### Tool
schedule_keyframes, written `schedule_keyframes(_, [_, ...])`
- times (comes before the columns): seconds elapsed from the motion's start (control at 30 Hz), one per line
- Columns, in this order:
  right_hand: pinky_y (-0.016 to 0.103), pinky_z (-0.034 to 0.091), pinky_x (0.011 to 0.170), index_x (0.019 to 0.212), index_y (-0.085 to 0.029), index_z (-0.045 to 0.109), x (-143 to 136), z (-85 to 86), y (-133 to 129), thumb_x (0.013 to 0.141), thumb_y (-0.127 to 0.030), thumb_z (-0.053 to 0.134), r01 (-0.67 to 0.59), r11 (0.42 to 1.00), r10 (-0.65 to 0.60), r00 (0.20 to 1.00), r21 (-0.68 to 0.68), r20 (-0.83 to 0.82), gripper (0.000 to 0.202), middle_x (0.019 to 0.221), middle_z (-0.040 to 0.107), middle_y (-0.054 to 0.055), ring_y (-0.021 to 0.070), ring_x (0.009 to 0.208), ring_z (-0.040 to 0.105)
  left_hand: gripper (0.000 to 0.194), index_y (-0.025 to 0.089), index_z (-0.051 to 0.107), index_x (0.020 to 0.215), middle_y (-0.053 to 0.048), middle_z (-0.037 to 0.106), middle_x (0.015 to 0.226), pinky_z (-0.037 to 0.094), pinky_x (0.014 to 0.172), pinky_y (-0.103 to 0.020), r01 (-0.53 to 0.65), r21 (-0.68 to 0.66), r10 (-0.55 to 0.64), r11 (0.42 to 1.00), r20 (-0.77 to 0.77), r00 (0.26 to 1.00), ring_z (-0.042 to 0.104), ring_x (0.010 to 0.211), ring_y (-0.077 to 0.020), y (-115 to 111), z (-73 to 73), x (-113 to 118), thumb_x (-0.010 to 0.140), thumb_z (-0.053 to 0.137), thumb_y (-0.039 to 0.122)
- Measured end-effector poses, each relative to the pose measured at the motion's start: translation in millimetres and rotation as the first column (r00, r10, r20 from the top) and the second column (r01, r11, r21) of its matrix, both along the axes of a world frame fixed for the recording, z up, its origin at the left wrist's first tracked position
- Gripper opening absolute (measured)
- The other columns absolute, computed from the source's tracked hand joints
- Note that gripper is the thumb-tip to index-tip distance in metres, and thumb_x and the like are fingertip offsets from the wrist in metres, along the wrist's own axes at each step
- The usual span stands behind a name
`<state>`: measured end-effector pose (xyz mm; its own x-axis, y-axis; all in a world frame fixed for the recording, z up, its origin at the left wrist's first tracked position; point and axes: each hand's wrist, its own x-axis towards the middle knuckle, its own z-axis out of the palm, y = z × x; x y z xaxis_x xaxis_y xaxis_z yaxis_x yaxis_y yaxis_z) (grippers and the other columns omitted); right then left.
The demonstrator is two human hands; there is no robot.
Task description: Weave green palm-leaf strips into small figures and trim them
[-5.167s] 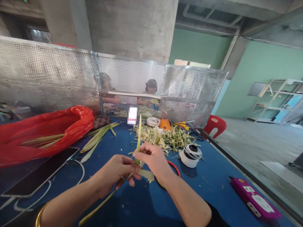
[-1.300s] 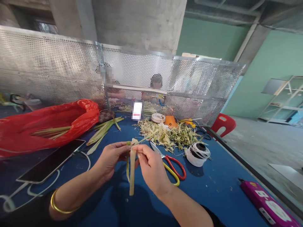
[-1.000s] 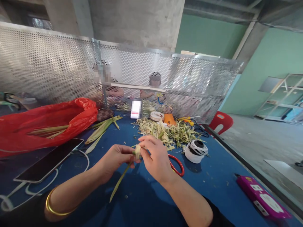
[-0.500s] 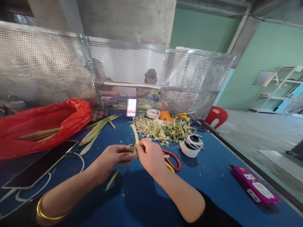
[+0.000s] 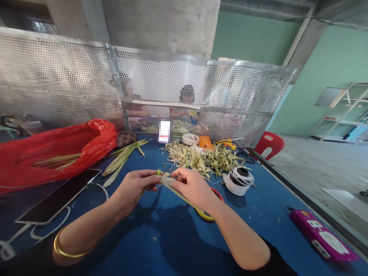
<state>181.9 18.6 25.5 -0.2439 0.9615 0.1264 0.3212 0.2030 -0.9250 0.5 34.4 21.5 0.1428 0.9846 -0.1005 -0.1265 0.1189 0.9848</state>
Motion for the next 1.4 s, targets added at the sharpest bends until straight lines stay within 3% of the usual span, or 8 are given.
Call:
schedule_keyframes(0.17, [0.028, 0.047, 0.06, 0.103, -0.023, 0.067, 7, 8.3, -3, 0.079, -0.025, 0.062, -0.045, 0.998, 0.048, 0.997, 0.037, -0.063, 0.025, 0.068, 0.066, -0.001, 0.0135, 0.057, 0.059, 0.02, 0.012, 0.074, 0.074, -0.003, 0.068, 0.064, 0.045, 0.056, -0.023, 0.012, -0.002, -0.012, 1.0, -0.032, 0.999, 0.054, 0.051, -0.0085, 3, 1.2, -1, 0.058, 0.078, 0.023])
schedule_keyframes(0.4, [0.03, 0.05, 0.065, 0.093, -0.021, 0.072, 6, 7.6, -8, 0.075, -0.028, 0.065, -0.216, 0.968, 0.17, 0.938, -0.126, -0.303, 0.02, 0.082, 0.071, 0.003, 0.0167, 0.069, 0.065, 0.031, 0.013, 0.066, 0.085, -0.001, 0.068, 0.063, 0.043, 0.055, -0.023, 0.025, -0.011, -0.025, 1.0, -0.054, 0.998, 0.056, 0.05, -0.009, 3, 0.1, -2, 0.059, 0.076, 0.027])
schedule_keyframes(0.57, [0.031, 0.047, 0.069, 0.077, -0.025, 0.074, 2, 7.4, -7, 0.074, -0.028, 0.069, -0.087, 0.981, 0.111, 0.985, 0.176, -0.131, 0.006, 0.074, 0.063, 0.001, 0.0165, 0.071, 0.058, 0.031, 0.017, 0.055, 0.081, 0.003, 0.064, 0.053, 0.038, 0.05, -0.02, 0.044, -0.017, -0.044, 0.999, -0.057, 0.997, 0.056, 0.045, -0.0089, 4, -1.4, -2, 0.06, 0.075, 0.027])
schedule_keyframes(0.67, [0.034, 0.045, 0.081, 0.071, -0.026, 0.073, 0, 7.4, -7, 0.073, -0.027, 0.07, 0.009, 0.95, 0.059, 0.976, 0.312, -0.208, 0.004, 0.083, 0.062, 0.003, 0.0195, 0.084, 0.057, 0.03, 0.018, 0.053, 0.078, 0.003, 0.065, 0.053, 0.037, 0.049, -0.019, 0.071, -0.012, -0.071, 0.997, -0.077, 0.994, 0.055, 0.044, -0.0084, 4, -2.1, -1, 0.06, 0.075, 0.027])
schedule_keyframes(0.77, [0.037, 0.045, 0.083, 0.076, -0.025, 0.071, -4, 6.9, -11, 0.079, -0.028, 0.065, 0.047, 0.965, 0.055, 0.925, 0.259, -0.375, 0.007, 0.091, 0.066, 0.004, 0.0221, 0.092, 0.059, 0.029, 0.018, 0.052, 0.079, 0.003, 0.065, 0.053, 0.038, 0.049, -0.019, 0.086, -0.025, -0.088, 0.996, -0.124, 0.988, 0.056, 0.043, -0.0085, 3, -2.6, 0, 0.062, 0.074, 0.025])
schedule_keyframes(1.1, [0.032, 0.048, 0.075, 0.077, -0.02, 0.066, -6, 8.4, -9, 0.083, -0.029, 0.061, 0.252, 0.961, -0.107, 0.718, 0.114, -0.688, 0.012, 0.068, 0.061, 0.0, 0.0137, 0.065, 0.058, 0.023, 0.018, 0.054, 0.076, 0.004, 0.063, 0.052, 0.041, 0.05, -0.019, 0.132, -0.043, -0.137, 0.99, -0.188, 0.972, 0.056, 0.043, -0.008, 2, -6.9, 2, 0.064, 0.072, 0.024])
schedule_keyframes(1.23, [0.025, 0.044, 0.059, 0.079, -0.019, 0.065, -2, 5.1, -4, 0.081, -0.028, 0.063, 0.271, 0.961, -0.186, 0.777, 0.054, -0.601, 0.01, 0.064, 0.058, -0.002, 0.01, 0.055, 0.051, 0.025, 0.017, 0.053, 0.075, 0.005, 0.064, 0.052, 0.041, 0.051, -0.019, 0.137, -0.072, -0.148, 0.988, -0.182, 0.972, 0.055, 0.043, -0.0077, 2, -8.4, 3, 0.063, 0.074, 0.024])
schedule_keyframes(1.4, [0.021, 0.036, 0.049, 0.065, -0.018, 0.057, -2, 3.8, -6, 0.083, -0.032, 0.058, 0.256, 0.957, -0.227, 0.952, 0.134, -0.204, 0.023, 0.054, 0.05, -0.004, 0.0077, 0.046, 0.044, 0.026, 0.018, 0.053, 0.075, 0.004, 0.065, 0.053, 0.042, 0.052, -0.02, 0.129, -0.087, -0.143, 0.988, -0.174, 0.974, 0.056, 0.043, -0.008, 4, -10.6, 4, 0.062, 0.075, 0.026])
